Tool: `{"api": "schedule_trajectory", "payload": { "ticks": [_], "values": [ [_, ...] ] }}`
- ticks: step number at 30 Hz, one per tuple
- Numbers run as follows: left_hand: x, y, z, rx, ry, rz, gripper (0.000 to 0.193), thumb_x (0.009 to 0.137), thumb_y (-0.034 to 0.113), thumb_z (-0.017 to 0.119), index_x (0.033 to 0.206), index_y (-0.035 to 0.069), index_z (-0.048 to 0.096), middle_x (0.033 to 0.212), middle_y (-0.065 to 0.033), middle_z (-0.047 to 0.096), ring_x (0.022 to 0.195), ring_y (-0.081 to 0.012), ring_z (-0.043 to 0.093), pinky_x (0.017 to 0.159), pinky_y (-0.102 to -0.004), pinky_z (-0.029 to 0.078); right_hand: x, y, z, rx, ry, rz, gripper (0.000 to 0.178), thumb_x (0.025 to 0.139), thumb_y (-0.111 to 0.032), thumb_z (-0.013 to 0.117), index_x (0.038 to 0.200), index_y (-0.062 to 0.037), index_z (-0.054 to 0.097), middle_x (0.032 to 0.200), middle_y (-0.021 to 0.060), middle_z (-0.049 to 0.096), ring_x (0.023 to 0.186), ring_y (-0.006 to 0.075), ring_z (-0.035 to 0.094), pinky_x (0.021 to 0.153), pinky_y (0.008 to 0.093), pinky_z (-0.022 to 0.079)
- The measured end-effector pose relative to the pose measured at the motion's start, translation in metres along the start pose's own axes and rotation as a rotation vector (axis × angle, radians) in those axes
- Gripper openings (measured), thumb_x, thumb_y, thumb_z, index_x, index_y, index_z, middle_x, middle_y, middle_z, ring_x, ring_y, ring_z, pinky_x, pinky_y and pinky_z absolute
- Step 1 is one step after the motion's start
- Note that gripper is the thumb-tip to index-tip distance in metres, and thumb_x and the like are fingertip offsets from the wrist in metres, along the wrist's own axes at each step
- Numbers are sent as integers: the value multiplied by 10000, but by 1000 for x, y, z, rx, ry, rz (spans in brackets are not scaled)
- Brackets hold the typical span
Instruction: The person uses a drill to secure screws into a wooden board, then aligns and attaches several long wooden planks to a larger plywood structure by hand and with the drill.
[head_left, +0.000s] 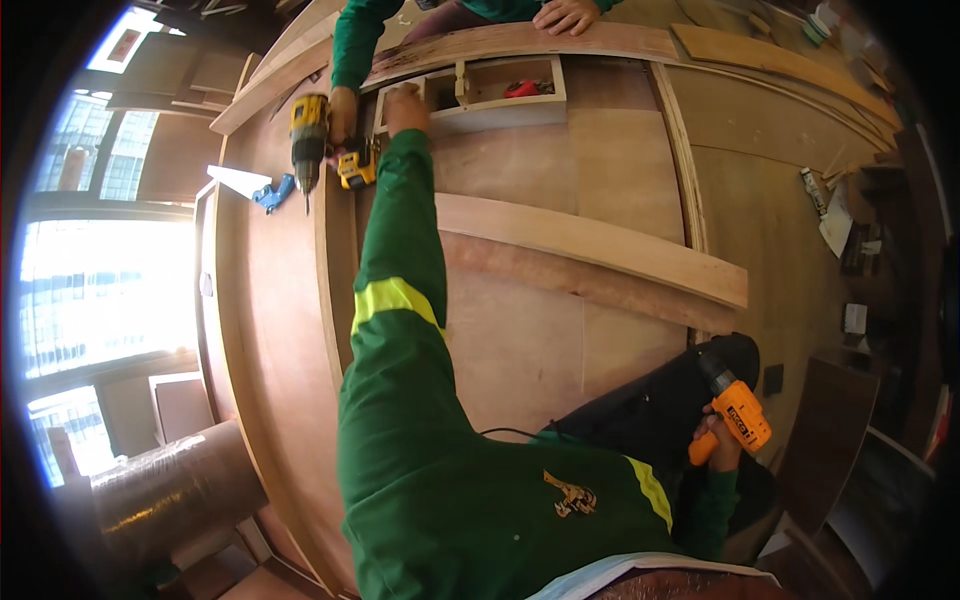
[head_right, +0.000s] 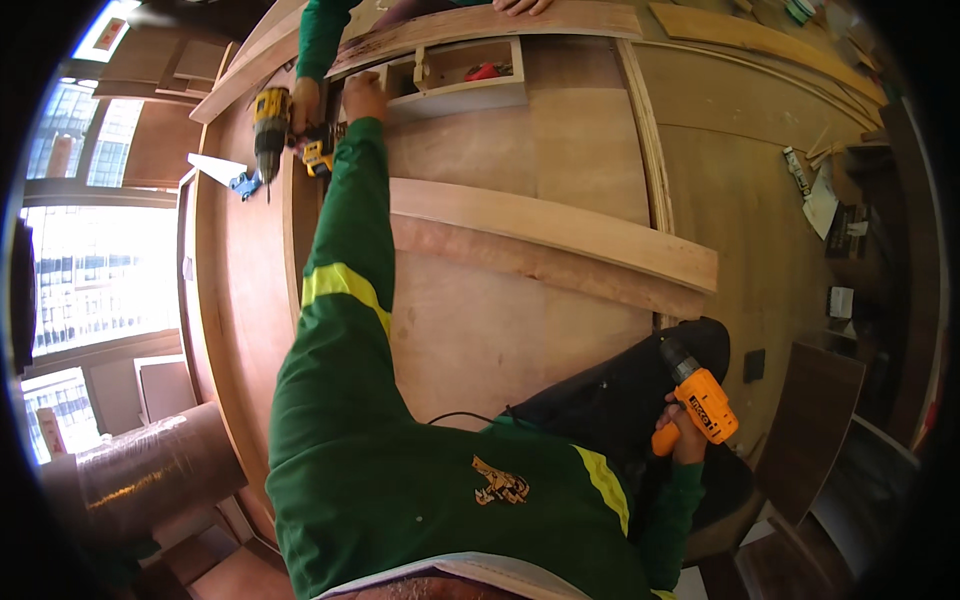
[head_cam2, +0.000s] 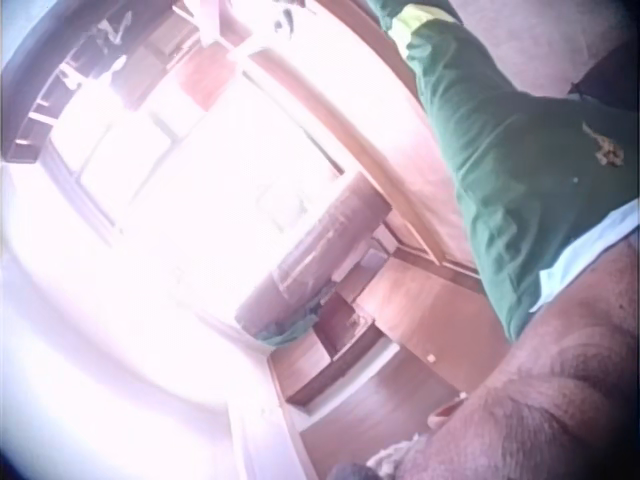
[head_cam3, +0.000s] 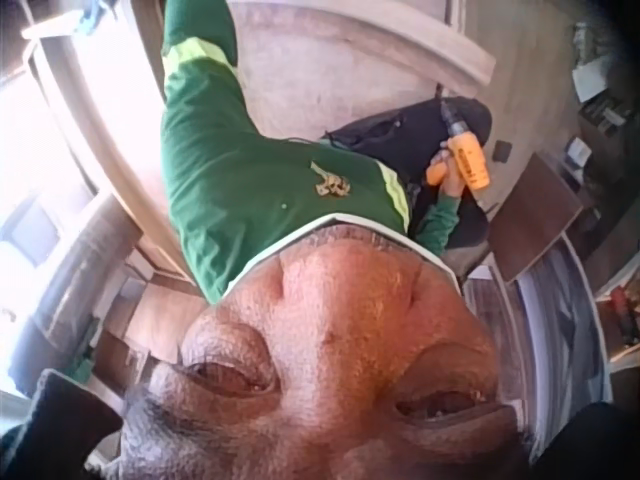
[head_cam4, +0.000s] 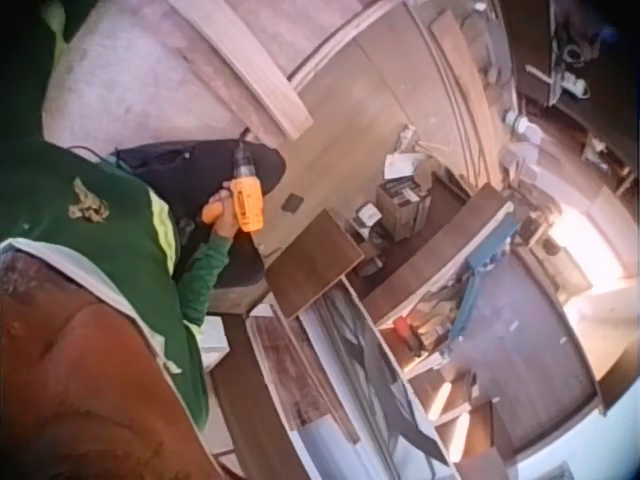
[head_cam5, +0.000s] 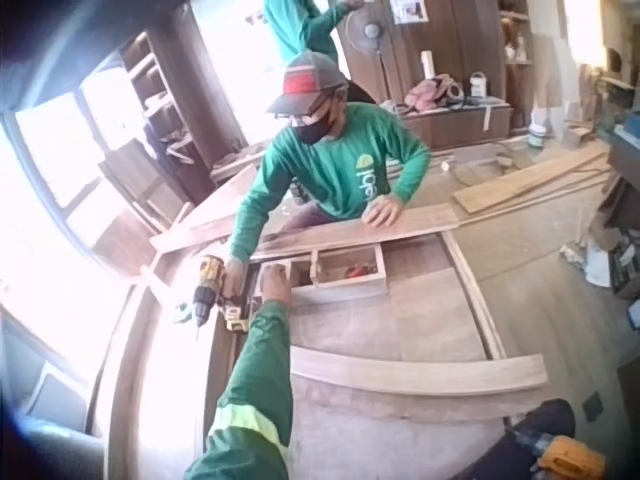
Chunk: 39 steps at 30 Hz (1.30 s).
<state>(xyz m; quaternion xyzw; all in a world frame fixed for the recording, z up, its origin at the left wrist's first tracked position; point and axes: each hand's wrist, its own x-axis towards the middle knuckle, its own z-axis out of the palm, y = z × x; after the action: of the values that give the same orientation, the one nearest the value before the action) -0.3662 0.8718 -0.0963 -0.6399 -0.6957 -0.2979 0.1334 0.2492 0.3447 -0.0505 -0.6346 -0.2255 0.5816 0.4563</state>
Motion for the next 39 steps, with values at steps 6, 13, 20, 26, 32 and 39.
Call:
{"api": "schedule_trajectory", "payload": {
  "ticks": [6,13,20,26,32,39],
  "values": [
    [33,-1,41,218,-184,120,200,899,211,627,1011,171,788,1097,-102,729,1106,-339,646,943,-460,532,-5,-3,9,48,60,5,307,864,-73,656,1155,13,611,955,98,637,664,182,625,617,332,544],
    [37,20,87,713,-511,223,251,962,277,568,1008,226,809,1166,0,762,1252,-206,612,896,-371,556,-6,-3,4,106,90,44,346,850,-43,659,1192,-11,614,1032,118,661,672,191,640,611,332,558],
    [24,29,77,483,-429,133,152,926,201,673,1008,144,787,1205,-94,730,1263,-328,604,956,-443,570,-1,-17,11,129,59,13,296,845,-18,663,1140,4,649,990,113,676,673,175,648,610,320,561],
    [32,7,24,17,-254,65,161,845,214,729,911,75,778,995,-189,710,952,-391,693,841,-501,557,-2,-16,14,159,3,-13,258,842,1,650,1100,12,654,980,101,679,666,157,639,603,314,555],
    [-25,22,-22,-401,-87,-171,207,881,211,728,933,11,716,897,-137,691,880,-291,701,793,-436,573,-5,-15,9,151,11,-49,228,859,-19,648,1084,19,652,956,93,676,652,152,634,607,307,548],
    [-163,68,-68,-1429,-104,-719,82,1009,12,552,987,-66,547,962,-154,625,955,-298,682,968,-441,611,-7,0,-5,192,-50,-102,228,864,-41,662,1085,18,650,885,76,669,623,136,620,604,295,552]
  ]
}}
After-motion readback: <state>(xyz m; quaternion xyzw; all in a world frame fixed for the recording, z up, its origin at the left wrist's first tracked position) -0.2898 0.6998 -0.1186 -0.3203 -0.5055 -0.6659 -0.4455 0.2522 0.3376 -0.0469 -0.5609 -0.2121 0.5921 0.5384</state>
